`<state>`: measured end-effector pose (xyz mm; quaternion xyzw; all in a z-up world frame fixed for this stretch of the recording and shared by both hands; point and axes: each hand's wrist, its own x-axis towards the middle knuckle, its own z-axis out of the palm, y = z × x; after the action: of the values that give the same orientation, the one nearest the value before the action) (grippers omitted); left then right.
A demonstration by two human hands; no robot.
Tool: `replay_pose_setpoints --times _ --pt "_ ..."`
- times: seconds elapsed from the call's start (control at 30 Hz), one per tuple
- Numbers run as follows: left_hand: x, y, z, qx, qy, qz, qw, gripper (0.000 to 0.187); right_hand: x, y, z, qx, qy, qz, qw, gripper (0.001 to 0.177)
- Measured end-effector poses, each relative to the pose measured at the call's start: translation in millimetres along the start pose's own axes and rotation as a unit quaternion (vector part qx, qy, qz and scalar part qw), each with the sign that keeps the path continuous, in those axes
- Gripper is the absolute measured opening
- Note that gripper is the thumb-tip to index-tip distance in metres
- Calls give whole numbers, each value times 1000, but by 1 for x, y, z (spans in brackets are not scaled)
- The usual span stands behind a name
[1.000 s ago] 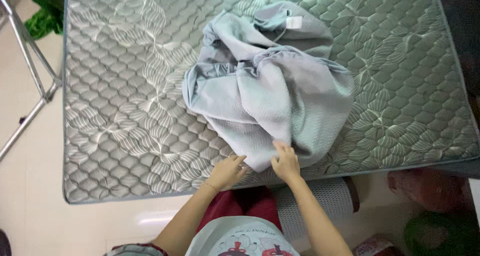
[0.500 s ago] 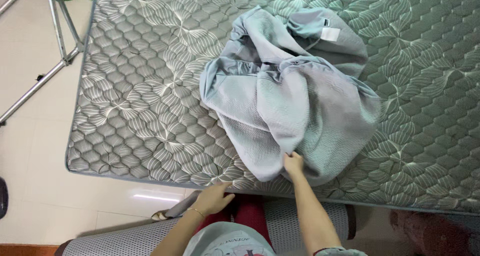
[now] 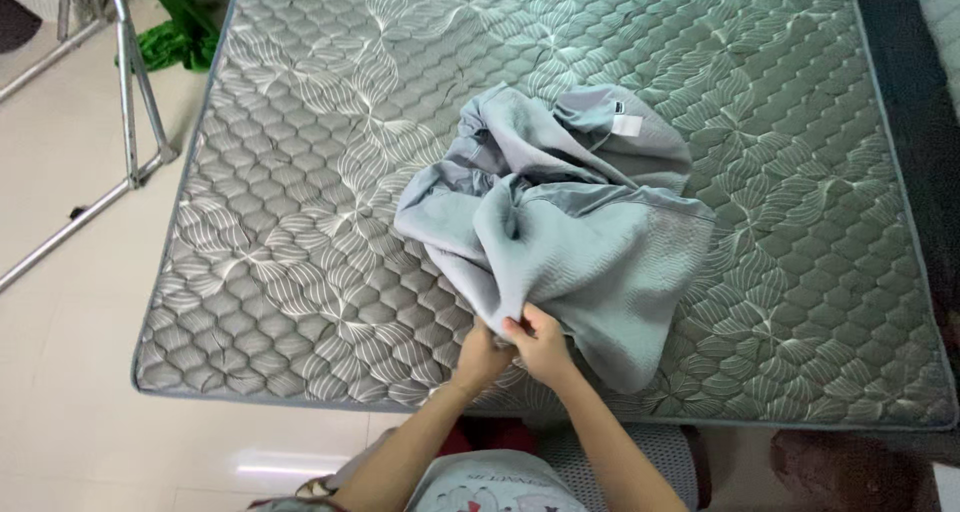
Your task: The person rolls up a brown and white mattress topper and places it on the floor. Then the person picks up a gray fitted sheet and stretches it over the mattress, tucking the corners under the mattress edges.
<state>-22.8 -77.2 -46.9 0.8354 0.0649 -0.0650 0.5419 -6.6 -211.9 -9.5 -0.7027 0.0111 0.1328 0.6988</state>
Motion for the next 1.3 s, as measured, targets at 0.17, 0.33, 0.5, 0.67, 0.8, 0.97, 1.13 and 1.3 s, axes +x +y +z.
replay_pose_setpoints --times 0.17,0.33,0.5,0.67,0.8,0.97,1.13,1.3 --pt "10 3 11 -18 126 187 974 87 -8 13 -5 -37 32 -23 999 18" --pt "26 11 -7 -13 42 179 983 23 -6 26 -10 3 62 -30 998 22" --pt "66 56 -67 -102 69 228 966 25 -14 13 -35 -340 224 -248 879 45" --pt "100 127 -139 -111 41 287 951 16 -16 3 -58 -504 301 -68 807 91" --pt "106 153 -166 -175 48 255 950 20 11 16 -72 -597 442 48 668 106" --pt "139 126 -176 -182 96 244 948 21 24 53 -119 -242 382 60 890 38" --pt "215 48 -188 -249 222 -52 941 25 31 107 -114 -316 279 -31 906 44" --pt "193 -100 -188 -390 313 -74 863 59 21 145 -74 -476 148 -69 864 38"
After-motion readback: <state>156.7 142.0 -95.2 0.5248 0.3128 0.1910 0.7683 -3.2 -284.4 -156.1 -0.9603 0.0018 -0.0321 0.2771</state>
